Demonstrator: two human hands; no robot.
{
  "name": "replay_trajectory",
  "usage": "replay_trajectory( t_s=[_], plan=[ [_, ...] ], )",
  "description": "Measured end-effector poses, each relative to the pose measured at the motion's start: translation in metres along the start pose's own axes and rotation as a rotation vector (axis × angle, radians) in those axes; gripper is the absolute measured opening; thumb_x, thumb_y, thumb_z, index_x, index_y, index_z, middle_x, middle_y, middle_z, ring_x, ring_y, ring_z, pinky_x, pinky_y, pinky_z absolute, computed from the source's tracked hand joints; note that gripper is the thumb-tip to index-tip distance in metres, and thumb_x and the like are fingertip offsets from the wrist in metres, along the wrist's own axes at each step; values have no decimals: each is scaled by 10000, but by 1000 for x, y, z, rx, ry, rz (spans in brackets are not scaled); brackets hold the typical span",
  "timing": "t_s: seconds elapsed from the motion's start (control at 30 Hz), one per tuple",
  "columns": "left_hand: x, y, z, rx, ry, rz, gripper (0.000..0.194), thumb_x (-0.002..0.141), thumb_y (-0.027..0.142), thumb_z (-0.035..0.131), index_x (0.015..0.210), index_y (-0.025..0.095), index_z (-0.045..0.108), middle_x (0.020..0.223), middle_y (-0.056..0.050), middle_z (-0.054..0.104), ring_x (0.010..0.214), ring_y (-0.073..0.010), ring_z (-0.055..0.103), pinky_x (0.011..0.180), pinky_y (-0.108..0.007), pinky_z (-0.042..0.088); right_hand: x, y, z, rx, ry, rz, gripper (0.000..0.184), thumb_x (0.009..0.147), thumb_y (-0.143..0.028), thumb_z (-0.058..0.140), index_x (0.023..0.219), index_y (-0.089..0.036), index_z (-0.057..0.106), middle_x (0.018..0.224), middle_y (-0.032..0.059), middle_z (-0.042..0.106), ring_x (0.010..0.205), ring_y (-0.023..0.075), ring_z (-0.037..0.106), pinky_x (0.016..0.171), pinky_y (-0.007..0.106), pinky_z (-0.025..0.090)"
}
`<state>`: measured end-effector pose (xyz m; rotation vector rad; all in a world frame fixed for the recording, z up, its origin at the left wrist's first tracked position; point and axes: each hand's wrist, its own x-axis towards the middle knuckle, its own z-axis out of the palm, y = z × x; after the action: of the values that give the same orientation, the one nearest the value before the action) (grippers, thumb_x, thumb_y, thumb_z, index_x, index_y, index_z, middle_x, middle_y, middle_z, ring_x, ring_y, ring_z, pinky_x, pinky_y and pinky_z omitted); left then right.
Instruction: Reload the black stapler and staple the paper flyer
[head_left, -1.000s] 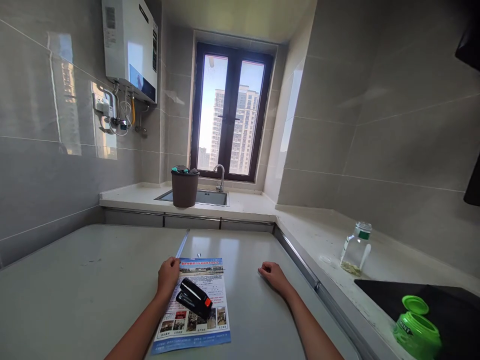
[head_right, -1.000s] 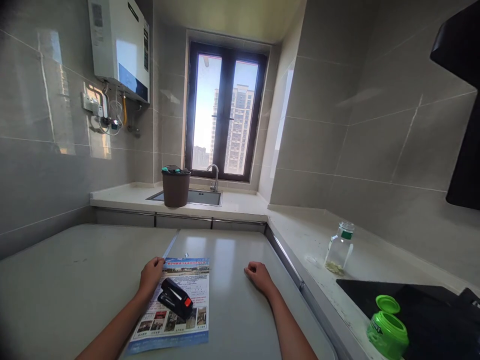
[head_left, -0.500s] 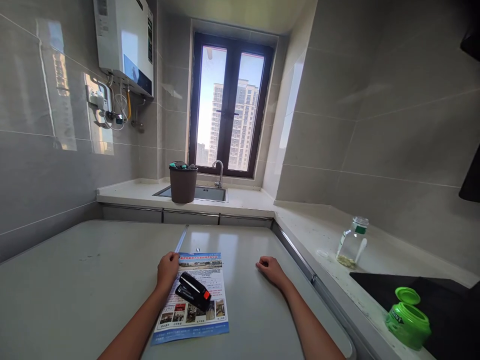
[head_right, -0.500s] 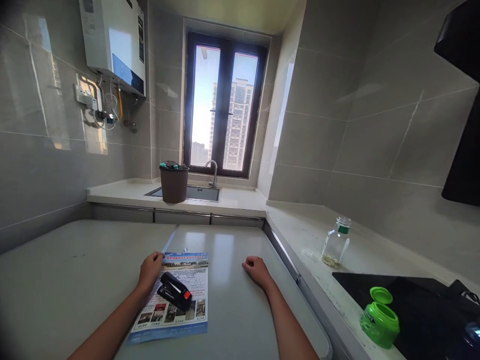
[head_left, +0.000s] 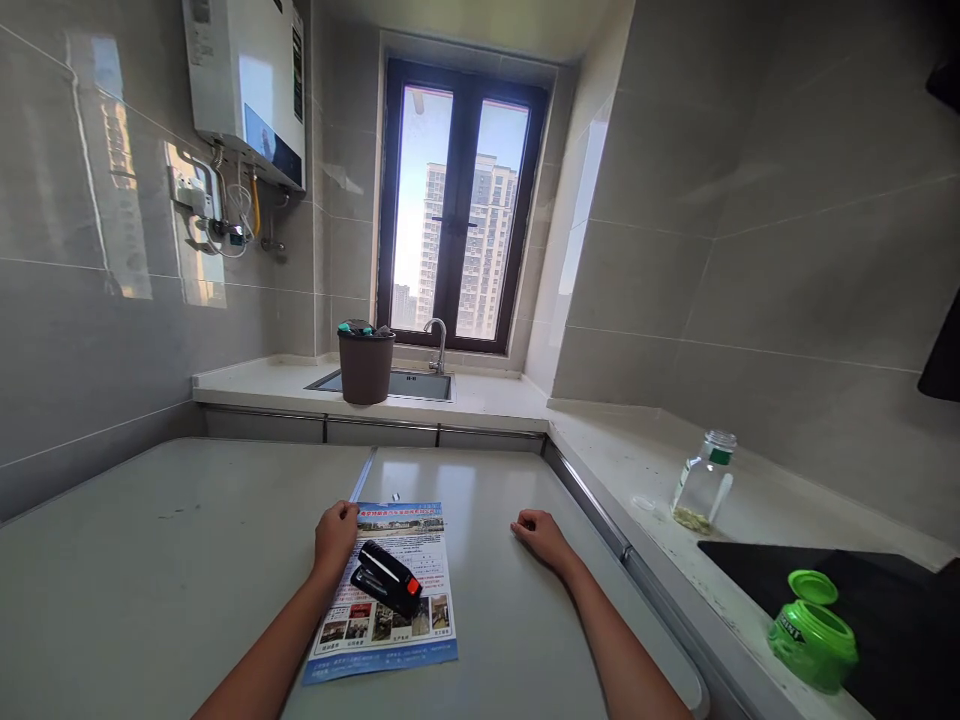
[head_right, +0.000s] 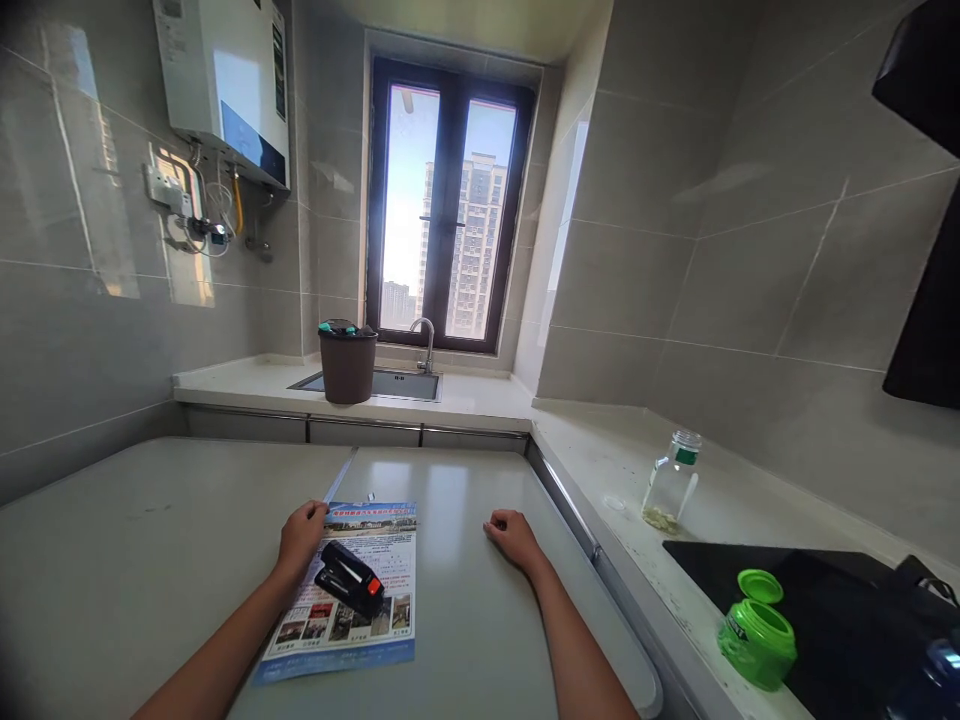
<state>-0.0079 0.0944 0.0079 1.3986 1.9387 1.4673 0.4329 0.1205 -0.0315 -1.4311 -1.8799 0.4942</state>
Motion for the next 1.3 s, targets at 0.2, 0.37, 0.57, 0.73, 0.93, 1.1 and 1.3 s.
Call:
replay_trajectory(
  t_s=[0.2,0.37,0.57,0.73,0.93,1.1,1.3],
  plan=[
    [0,0,0,-8,-5,-7,264,828,353,474,660,210,618,727,-66,700,734,-245,637,663,-299,414,2,4,2,-6,2,5,267,812,-406,581,646,-198,560,679,-11,585,702,163,521,657,256,347],
    [0,-1,1,-10,-3,-10,265,827,345,480,641,212,612,709,-64,701,719,-245,634,646,-298,411,2,5,2,-9,0,7,281,815,-417,581,641,-200,543,675,-18,567,688,156,504,648,256,338],
    [1,-3,1,-7,-3,8,264,833,337,481,643,213,616,705,-60,695,718,-241,631,646,-295,413,1,1,1,-9,0,3,283,814,-417,587,639,-200,540,678,-17,569,697,159,505,649,259,334],
    [3,-5,2,1,-9,9,251,831,328,489,646,214,615,726,-68,702,733,-248,635,659,-300,410,-1,-4,-1,-5,-5,4,281,815,-415,583,639,-200,539,678,-18,565,693,158,502,654,262,335],
    [3,-8,3,-6,-12,12,275,852,353,484,649,215,609,721,-69,699,737,-250,638,658,-300,417,-2,-7,-3,1,-8,4,281,814,-417,584,638,-202,544,674,-16,575,688,160,503,653,265,342],
    [2,-8,3,-9,-22,2,268,846,358,474,668,214,615,740,-67,704,742,-250,642,662,-302,419,-2,-6,-3,-6,-8,0,280,812,-420,591,639,-203,551,679,-10,589,696,165,512,653,266,340],
    [4,-8,4,-1,-18,7,255,833,356,480,655,218,599,724,-62,689,745,-248,631,672,-306,410,-1,-5,-2,-16,-14,4,286,815,-432,573,647,-203,543,685,-11,582,698,164,505,657,263,337]
  ],
)
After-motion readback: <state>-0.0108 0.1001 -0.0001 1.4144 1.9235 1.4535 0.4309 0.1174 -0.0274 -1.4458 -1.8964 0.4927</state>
